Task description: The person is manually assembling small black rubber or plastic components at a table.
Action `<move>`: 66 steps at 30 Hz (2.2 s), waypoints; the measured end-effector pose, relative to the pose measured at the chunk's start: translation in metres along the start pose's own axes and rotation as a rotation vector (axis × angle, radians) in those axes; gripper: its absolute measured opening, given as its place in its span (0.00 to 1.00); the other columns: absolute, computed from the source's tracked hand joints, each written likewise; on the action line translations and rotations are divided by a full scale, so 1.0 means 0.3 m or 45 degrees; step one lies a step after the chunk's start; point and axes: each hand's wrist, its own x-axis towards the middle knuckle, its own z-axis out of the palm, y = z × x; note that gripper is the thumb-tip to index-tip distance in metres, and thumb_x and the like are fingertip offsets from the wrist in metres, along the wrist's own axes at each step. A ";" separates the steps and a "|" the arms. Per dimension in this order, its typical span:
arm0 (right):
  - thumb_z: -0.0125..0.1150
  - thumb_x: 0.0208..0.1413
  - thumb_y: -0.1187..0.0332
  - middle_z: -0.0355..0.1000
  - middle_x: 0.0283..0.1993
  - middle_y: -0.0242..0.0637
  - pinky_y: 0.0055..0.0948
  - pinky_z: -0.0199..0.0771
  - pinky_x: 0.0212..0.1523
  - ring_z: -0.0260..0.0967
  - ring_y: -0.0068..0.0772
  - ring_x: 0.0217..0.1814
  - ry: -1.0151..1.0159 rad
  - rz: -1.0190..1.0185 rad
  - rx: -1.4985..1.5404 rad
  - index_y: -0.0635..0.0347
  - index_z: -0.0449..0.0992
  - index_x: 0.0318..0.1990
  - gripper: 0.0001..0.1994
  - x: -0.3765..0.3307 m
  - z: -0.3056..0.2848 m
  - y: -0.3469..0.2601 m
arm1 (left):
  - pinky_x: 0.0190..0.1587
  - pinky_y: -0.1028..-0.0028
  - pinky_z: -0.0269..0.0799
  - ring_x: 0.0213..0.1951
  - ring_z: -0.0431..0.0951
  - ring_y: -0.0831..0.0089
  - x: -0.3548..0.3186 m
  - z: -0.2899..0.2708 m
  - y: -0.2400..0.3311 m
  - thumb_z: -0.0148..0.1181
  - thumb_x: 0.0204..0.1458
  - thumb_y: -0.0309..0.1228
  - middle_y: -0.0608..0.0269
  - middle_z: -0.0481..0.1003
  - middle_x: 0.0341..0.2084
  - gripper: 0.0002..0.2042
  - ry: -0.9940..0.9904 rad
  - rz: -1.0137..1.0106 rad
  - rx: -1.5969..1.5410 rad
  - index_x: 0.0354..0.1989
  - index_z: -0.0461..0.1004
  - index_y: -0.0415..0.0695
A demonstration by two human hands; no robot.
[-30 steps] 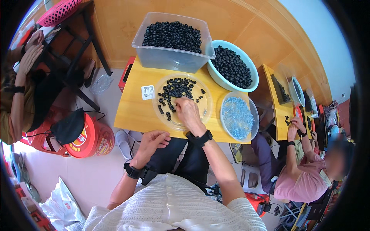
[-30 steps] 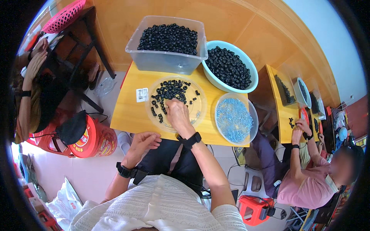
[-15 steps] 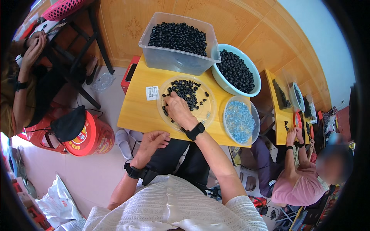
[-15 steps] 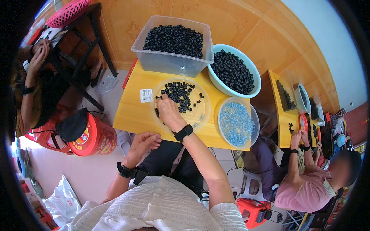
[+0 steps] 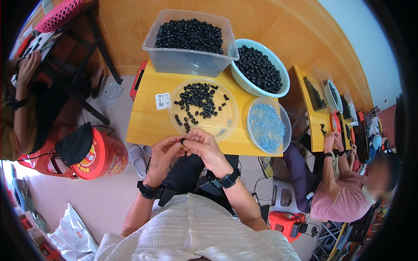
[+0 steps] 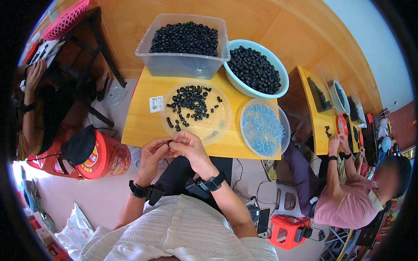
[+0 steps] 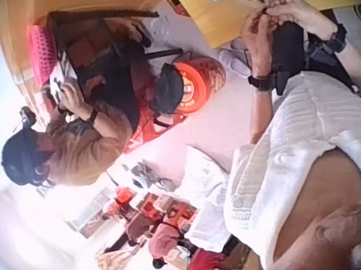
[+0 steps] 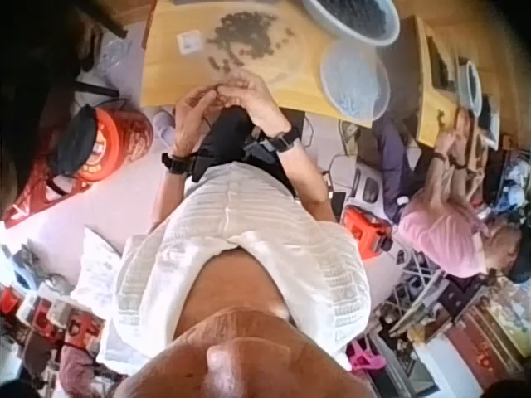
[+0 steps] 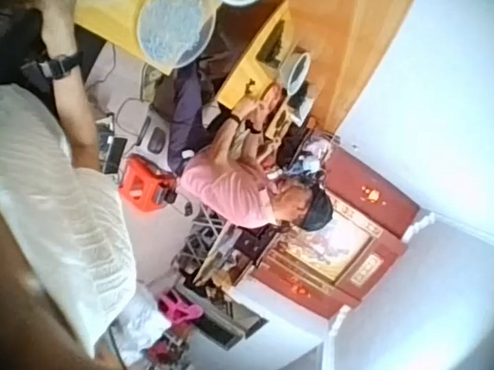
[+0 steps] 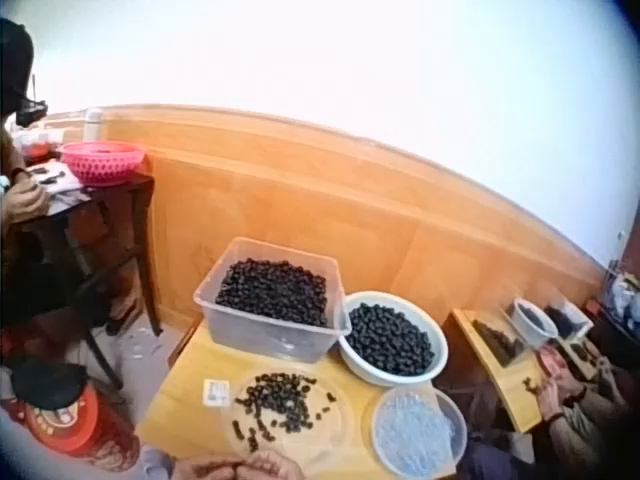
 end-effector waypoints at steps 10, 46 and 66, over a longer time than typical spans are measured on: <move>0.58 0.44 0.76 0.70 0.27 0.36 0.32 0.68 0.29 0.70 0.36 0.30 0.546 -0.613 -1.307 0.63 0.74 0.29 0.03 0.003 -0.124 -0.034 | 0.36 0.79 0.74 0.31 0.76 0.78 -0.018 -0.006 0.010 0.58 0.49 0.23 0.63 0.75 0.30 0.06 0.040 -0.034 -0.124 0.36 0.72 0.39; 0.58 0.40 0.77 0.73 0.24 0.44 0.31 0.71 0.30 0.72 0.40 0.26 0.779 -0.524 -1.556 0.65 0.76 0.26 0.04 0.090 -0.295 -0.143 | 0.36 0.81 0.72 0.30 0.75 0.79 -0.022 -0.036 -0.013 0.58 0.49 0.24 0.65 0.74 0.28 0.06 0.038 -0.107 -0.143 0.36 0.71 0.40; 0.57 0.43 0.72 0.69 0.33 0.45 0.40 0.68 0.36 0.66 0.46 0.38 0.690 -0.544 -2.282 0.64 0.72 0.31 0.07 0.131 -0.236 -0.056 | 0.36 0.81 0.73 0.30 0.75 0.79 -0.019 -0.041 -0.016 0.58 0.49 0.24 0.65 0.74 0.29 0.07 0.058 -0.125 -0.149 0.36 0.71 0.40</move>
